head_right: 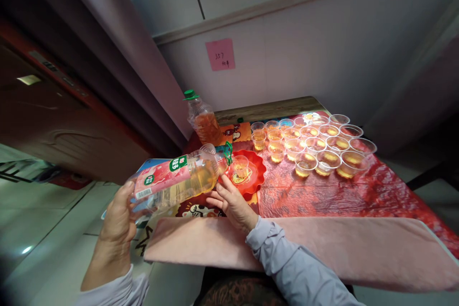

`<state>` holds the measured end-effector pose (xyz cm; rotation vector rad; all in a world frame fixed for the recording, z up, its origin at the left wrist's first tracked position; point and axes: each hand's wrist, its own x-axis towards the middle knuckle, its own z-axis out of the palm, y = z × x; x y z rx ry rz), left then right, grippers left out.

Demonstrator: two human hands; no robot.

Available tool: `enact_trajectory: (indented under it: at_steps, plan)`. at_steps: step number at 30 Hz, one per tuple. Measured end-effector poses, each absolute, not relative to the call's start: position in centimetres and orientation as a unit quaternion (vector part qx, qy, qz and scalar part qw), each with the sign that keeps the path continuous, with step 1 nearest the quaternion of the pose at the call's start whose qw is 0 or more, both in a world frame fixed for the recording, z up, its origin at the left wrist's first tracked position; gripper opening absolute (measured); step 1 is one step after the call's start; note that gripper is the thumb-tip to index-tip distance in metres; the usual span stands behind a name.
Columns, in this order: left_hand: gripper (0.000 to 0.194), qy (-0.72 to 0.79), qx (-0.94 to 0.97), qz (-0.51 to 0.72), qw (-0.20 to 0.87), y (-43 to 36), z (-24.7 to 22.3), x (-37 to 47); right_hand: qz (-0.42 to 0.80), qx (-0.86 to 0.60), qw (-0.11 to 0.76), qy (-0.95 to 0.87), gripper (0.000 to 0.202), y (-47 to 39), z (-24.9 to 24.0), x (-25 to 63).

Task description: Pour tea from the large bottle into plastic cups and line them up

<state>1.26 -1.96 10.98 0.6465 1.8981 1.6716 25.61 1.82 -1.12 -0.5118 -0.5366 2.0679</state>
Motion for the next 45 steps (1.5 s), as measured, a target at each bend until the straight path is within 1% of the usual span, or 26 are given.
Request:
enact_trajectory:
  at_steps: [6,13,21,26,31,39,45]
  plan:
    - [0.054,0.693,0.237,0.626,0.269,-1.9,10.1,0.2,0.841,-0.206,0.452,-0.217,0.128,1.9,-1.4,25.7]
    - [0.058,0.681,0.238,0.635,0.276,-1.9,9.8,0.0,0.841,-0.201,0.454,-0.215,0.127,1.9,-1.5,25.6]
    - [0.054,0.688,0.232,0.632,0.27,-1.7,9.8,0.1,0.842,-0.198,0.451,-0.219,0.127,1.8,-1.3,25.7]
    - [0.056,0.69,0.234,0.631,0.268,-1.8,9.7,-0.1,0.841,-0.202,0.452,-0.217,0.13,1.8,-1.4,25.6]
    - [0.055,0.696,0.239,0.625,0.261,-1.8,9.9,0.2,0.84,-0.203,0.453,-0.22,0.127,1.8,-1.4,25.6]
    - [0.061,0.703,0.246,0.611,0.269,-1.8,10.2,0.2,0.84,-0.202,0.454,-0.219,0.13,1.9,-1.3,25.7]
    - [0.06,0.703,0.247,0.609,0.271,-1.7,10.4,0.6,0.841,-0.204,0.456,-0.208,0.133,1.9,-1.4,25.7]
